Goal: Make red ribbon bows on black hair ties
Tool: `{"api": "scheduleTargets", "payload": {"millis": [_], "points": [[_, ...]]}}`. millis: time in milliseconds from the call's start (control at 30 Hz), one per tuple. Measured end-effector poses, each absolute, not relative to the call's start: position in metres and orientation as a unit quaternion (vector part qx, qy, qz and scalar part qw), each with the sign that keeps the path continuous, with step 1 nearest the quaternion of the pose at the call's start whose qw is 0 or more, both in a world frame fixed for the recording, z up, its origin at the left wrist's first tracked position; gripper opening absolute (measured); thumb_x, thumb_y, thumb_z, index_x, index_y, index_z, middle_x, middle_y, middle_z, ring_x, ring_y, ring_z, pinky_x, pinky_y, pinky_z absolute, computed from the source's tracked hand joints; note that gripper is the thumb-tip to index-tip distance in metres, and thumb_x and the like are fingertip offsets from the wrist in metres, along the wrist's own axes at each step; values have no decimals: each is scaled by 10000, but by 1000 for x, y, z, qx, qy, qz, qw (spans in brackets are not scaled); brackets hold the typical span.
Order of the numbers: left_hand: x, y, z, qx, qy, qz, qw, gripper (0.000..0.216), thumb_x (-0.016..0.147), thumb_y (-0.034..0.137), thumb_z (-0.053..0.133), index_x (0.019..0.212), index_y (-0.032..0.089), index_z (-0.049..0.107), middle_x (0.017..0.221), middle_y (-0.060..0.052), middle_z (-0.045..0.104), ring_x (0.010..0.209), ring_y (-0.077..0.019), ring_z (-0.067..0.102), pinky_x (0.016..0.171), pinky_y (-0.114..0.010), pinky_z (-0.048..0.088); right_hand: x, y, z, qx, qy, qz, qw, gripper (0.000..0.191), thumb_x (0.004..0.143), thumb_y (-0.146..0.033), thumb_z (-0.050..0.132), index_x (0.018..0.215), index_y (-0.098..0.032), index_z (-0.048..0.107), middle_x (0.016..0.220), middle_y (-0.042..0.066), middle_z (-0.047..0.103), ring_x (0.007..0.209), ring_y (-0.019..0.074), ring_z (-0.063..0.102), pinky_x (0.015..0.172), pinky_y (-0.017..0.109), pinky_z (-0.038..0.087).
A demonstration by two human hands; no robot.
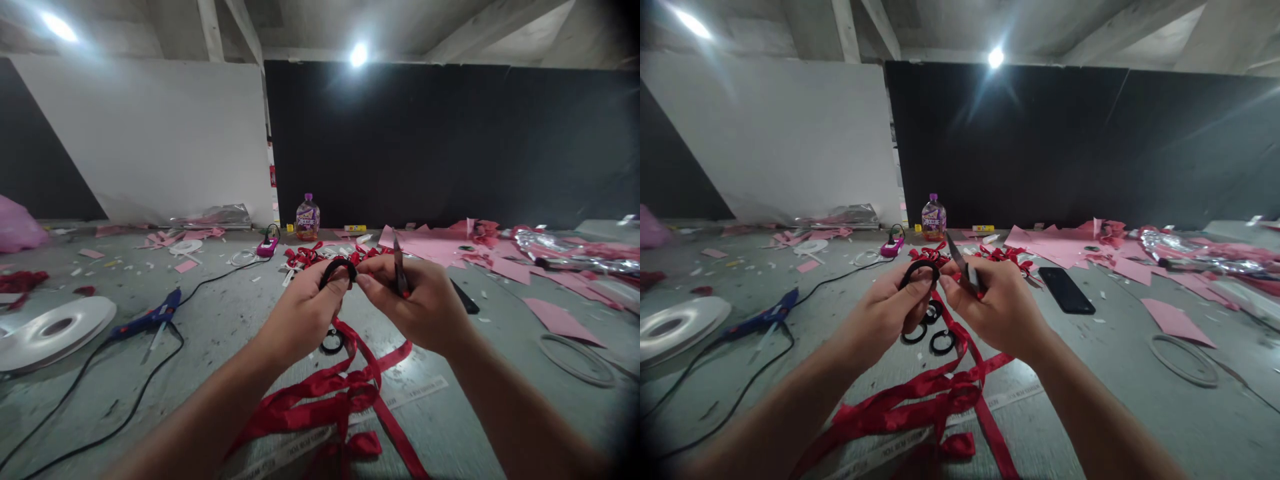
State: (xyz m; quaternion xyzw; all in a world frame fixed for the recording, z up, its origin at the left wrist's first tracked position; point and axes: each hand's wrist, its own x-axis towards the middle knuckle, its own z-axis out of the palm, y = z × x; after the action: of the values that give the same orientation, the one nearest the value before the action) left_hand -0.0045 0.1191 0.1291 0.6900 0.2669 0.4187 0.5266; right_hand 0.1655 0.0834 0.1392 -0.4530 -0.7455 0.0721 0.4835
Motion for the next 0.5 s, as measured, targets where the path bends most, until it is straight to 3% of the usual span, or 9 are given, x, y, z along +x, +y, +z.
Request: {"api": "scheduleTargets", "payload": {"millis": [233, 333, 500], "points": [[-1, 117, 128, 563, 225, 387, 695, 229, 918, 344, 493, 756, 206, 408, 546, 79, 345, 423, -51, 230, 370, -161, 188, 165, 87, 137, -454, -719, 200, 488, 167, 908, -280, 573, 806, -168, 642, 514, -69, 449, 433, 69, 374, 430, 224, 314], [-3, 118, 130, 558, 230, 378, 702, 164, 898, 315, 523, 809, 209, 435, 555, 83, 349, 421, -51, 242, 367, -154, 182, 165, 89, 134, -464, -725, 151, 487, 159, 903, -291, 587, 834, -168, 659, 544, -55, 485, 470, 80, 411, 457, 229, 339], [-9, 119, 136, 657, 249, 391, 595, 215, 863, 354, 628, 979, 185, 564, 755, 11, 557, 615, -110, 553, 496, -205, 453, 166, 88, 131, -465, -738, 1, 490, 155, 860, -276, 628, 750, -173, 664, 526, -57, 475, 481, 80, 408, 452, 223, 332]]}}
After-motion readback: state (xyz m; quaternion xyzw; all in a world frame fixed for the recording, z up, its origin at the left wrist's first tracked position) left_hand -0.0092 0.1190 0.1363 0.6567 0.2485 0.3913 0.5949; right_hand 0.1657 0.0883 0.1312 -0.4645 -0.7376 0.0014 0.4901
